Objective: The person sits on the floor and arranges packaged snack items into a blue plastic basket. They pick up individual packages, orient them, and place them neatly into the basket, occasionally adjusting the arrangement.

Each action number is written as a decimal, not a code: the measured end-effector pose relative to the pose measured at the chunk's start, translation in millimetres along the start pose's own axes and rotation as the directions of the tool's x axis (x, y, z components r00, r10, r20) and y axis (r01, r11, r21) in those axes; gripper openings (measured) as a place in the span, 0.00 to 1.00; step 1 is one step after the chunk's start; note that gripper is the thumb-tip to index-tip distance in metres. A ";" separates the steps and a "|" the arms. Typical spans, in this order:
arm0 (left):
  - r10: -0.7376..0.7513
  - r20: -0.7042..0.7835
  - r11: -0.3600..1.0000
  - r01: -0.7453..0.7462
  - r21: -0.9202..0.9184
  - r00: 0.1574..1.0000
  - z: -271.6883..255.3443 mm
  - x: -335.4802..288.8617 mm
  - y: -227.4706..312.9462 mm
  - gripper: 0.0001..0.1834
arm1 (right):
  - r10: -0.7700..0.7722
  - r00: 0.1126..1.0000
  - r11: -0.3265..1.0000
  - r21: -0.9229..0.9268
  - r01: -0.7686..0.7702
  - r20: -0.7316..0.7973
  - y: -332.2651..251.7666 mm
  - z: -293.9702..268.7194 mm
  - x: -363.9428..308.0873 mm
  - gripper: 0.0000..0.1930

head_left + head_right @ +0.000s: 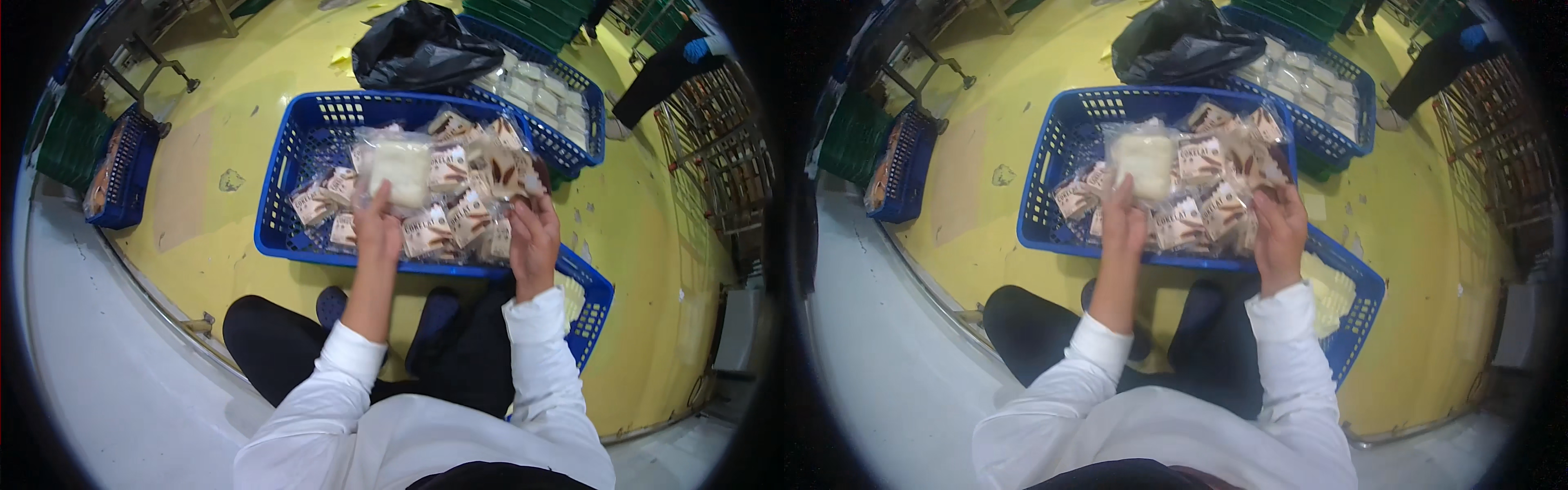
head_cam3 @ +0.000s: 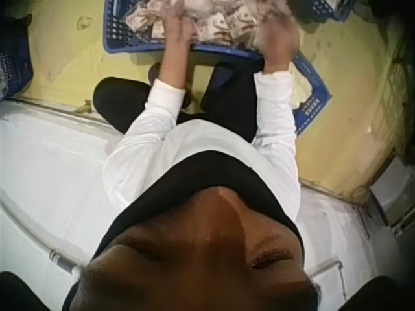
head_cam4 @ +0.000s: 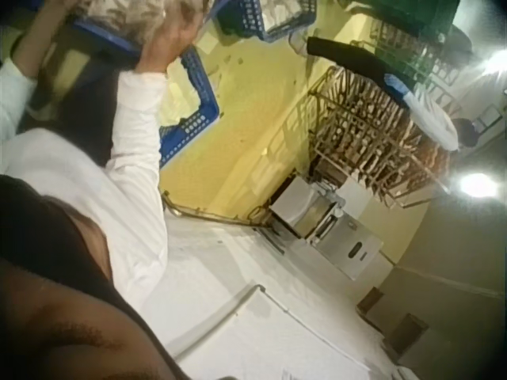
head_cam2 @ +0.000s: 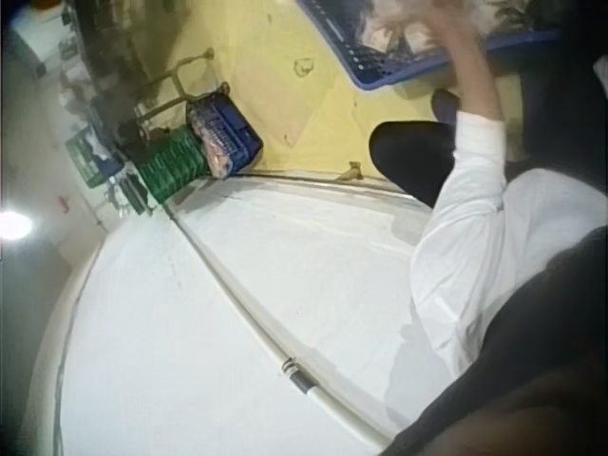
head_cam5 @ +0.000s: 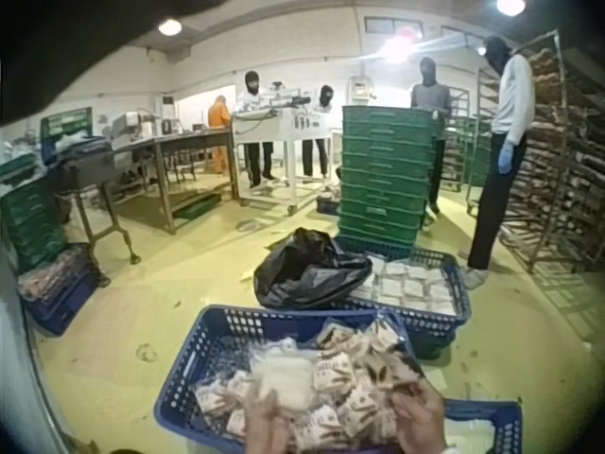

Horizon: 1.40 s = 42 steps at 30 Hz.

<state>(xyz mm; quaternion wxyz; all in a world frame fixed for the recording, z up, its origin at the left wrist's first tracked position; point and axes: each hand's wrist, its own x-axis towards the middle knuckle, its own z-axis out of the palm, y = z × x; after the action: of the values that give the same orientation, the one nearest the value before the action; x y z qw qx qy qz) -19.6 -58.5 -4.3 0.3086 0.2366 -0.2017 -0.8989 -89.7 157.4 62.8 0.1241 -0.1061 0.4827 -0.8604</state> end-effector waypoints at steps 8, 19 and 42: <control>-0.168 0.103 0.982 0.157 0.105 0.980 9.7 -143.7 -32.0 0.34 | -0.097 0.995 0.962 -0.254 0.101 0.029 5.0 36.7 -62.8 0.50; -0.301 0.364 0.794 0.021 0.607 0.881 -10.8 -147.9 30.3 0.32 | -0.015 0.974 0.921 -0.377 0.101 0.224 10.5 43.2 -96.7 0.48; -0.335 0.389 0.942 0.292 0.166 0.858 -27.4 -133.6 4.6 0.32 | 0.262 0.954 0.773 -0.623 -0.116 0.148 -34.0 56.8 -77.5 0.33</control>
<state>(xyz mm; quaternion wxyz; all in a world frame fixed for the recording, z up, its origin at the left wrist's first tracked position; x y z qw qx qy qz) 90.8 19.1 16.0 0.0963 0.0870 -0.2663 -0.9551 -2.9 153.3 116.1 0.2240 -0.1884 0.7241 -0.6245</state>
